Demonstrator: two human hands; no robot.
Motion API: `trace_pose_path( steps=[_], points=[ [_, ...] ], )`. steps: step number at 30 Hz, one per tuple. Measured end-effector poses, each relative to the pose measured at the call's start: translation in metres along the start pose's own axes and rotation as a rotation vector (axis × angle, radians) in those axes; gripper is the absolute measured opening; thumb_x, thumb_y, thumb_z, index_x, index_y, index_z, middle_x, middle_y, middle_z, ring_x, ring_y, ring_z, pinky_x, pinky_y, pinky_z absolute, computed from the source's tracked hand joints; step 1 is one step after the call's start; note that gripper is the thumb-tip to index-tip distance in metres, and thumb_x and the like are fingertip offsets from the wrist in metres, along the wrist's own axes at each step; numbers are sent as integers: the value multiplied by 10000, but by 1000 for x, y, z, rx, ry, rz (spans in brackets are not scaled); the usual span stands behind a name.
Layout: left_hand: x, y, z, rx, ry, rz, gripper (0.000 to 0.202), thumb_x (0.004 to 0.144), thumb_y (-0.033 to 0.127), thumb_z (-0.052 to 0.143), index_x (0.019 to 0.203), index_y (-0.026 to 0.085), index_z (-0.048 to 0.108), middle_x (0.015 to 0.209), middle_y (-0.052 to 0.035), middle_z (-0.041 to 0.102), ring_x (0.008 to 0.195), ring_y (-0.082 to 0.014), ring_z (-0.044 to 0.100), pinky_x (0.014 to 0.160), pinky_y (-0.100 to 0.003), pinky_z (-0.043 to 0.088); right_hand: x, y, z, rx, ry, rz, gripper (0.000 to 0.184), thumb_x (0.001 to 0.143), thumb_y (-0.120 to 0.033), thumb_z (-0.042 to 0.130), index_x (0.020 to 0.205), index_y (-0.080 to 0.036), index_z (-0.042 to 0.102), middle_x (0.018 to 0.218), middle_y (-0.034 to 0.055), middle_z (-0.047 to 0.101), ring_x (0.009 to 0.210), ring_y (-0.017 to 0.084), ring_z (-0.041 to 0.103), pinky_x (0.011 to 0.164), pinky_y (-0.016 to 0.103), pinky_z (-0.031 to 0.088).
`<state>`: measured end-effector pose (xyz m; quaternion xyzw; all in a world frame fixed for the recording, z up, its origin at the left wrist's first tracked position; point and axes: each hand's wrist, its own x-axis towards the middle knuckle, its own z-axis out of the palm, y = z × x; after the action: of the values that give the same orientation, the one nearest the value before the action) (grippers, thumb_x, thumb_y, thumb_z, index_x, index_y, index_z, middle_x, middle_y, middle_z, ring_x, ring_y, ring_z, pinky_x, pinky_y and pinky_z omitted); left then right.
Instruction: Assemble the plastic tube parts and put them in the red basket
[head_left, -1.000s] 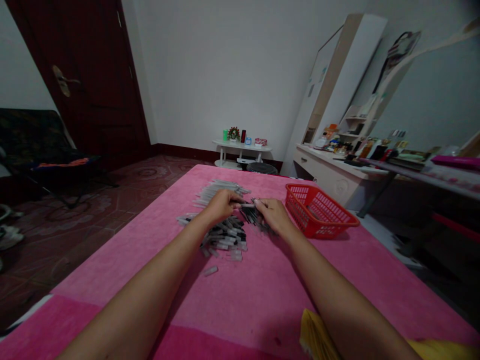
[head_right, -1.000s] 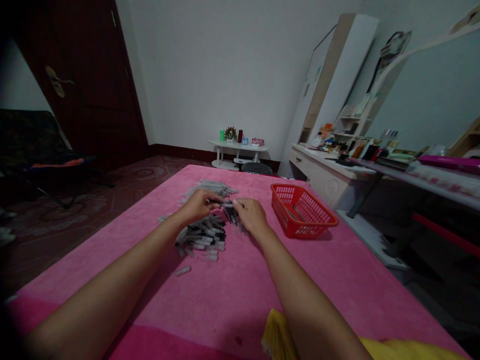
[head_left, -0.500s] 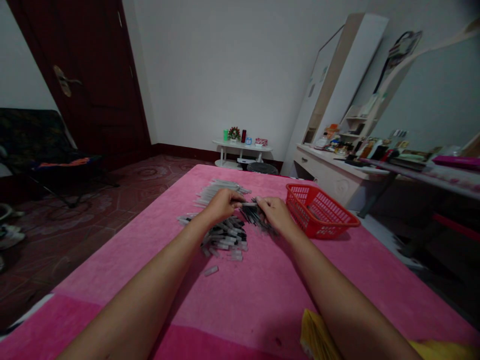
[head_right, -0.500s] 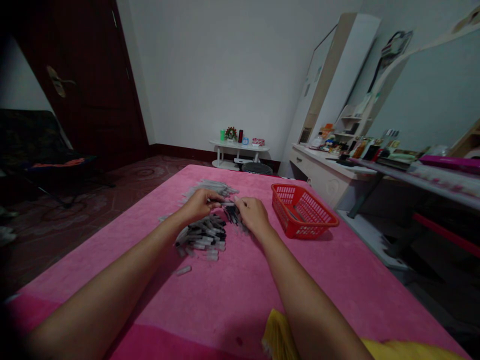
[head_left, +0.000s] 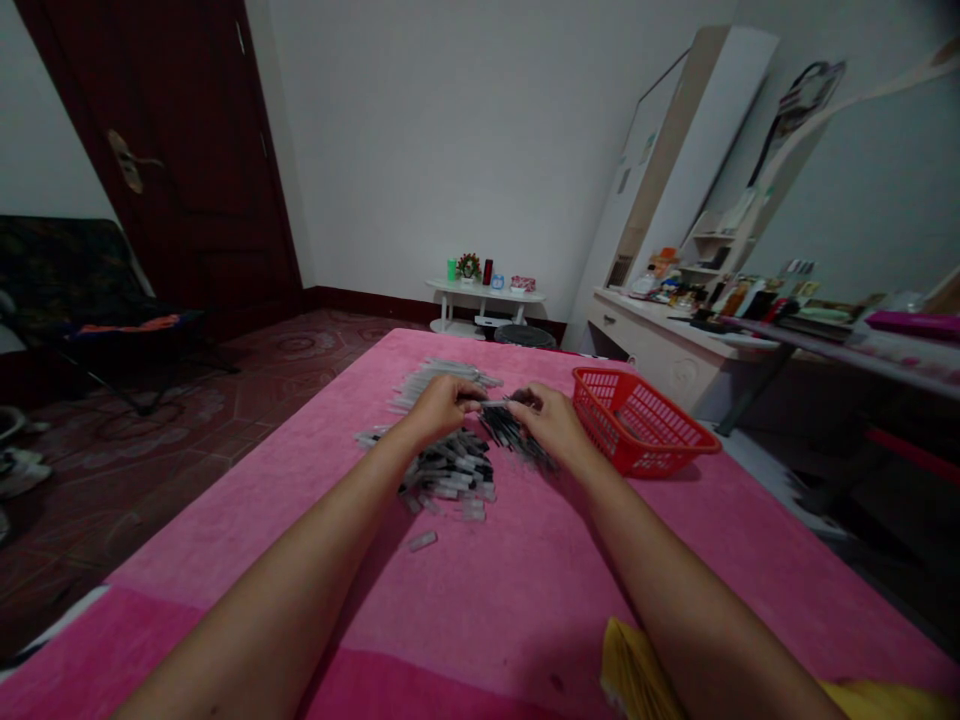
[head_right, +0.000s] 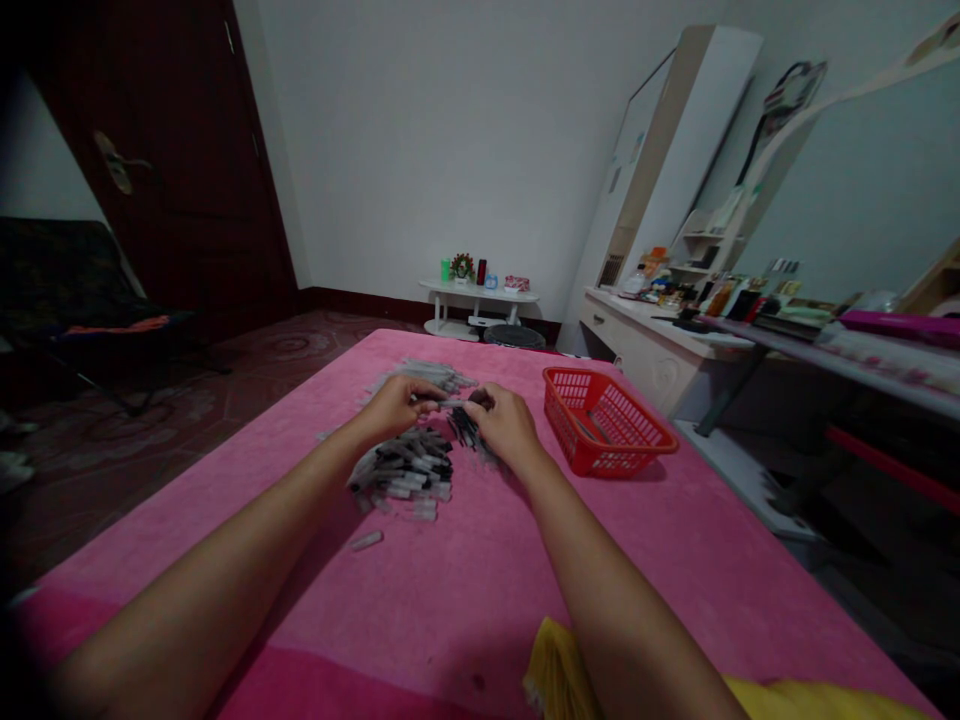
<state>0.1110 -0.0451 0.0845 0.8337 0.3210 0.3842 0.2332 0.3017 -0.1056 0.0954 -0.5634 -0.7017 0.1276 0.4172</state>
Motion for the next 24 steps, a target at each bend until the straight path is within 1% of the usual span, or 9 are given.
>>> trace_pose_path(
  steps=[2,6,8,11,14,18,19,21,24],
  points=[
    [0,0,0,-1,-15,-3,269,714,72,574,898,153,753,860,-68,745,807,-203,672,725,-270,489,-1,-1,0,6,-22,10,162,792,-307,533,717,-176,595,587,-11,591,532,121,528,534,219,348],
    [1,0,2,8,-24,-16,260,719,80,574,894,150,752,854,-66,744,797,-201,671,726,-272,493,-2,-2,-1,-30,-88,75,320,849,-360,461,592,-185,537,488,-5,539,476,127,501,503,231,322],
    [1,0,2,6,-15,-20,255,722,86,575,896,150,750,865,-67,744,805,-200,670,731,-273,495,-3,-3,-1,-22,-95,79,319,859,-373,452,621,-183,546,517,-1,565,471,125,511,507,233,334],
    [1,-1,2,-1,-9,-20,262,720,86,576,905,153,749,876,-70,743,821,-206,669,741,-283,499,-3,-4,-1,15,-68,69,246,835,-351,489,666,-182,548,552,-9,581,463,115,524,507,224,356],
    [0,-2,3,-23,-23,-18,253,714,88,579,893,146,747,869,-77,742,809,-208,670,741,-292,502,-1,-2,1,111,-81,91,274,827,-357,479,621,-182,526,524,-12,562,422,107,509,468,216,359],
    [0,-2,3,-66,-37,-17,216,697,105,600,867,125,733,866,-86,734,806,-209,662,740,-301,505,0,0,4,287,-112,198,346,841,-409,426,601,-178,521,476,-9,538,355,104,473,399,212,333],
    [0,-2,2,-79,-12,-23,207,687,101,604,852,125,726,852,-80,730,804,-206,658,746,-303,505,0,0,5,306,-116,210,359,845,-419,422,604,-175,526,472,-7,538,352,103,472,394,210,331],
    [2,0,1,-153,87,-61,181,664,78,599,807,128,696,803,-58,716,777,-188,652,754,-301,505,0,0,5,313,-128,217,374,853,-434,418,615,-171,539,484,-2,552,358,101,480,396,208,330],
    [3,6,-3,-428,298,-162,146,648,51,592,767,136,603,726,-21,680,714,-157,652,755,-307,516,0,3,5,227,-137,214,351,861,-398,430,625,-171,554,506,1,571,382,103,495,419,209,341]
  ],
)
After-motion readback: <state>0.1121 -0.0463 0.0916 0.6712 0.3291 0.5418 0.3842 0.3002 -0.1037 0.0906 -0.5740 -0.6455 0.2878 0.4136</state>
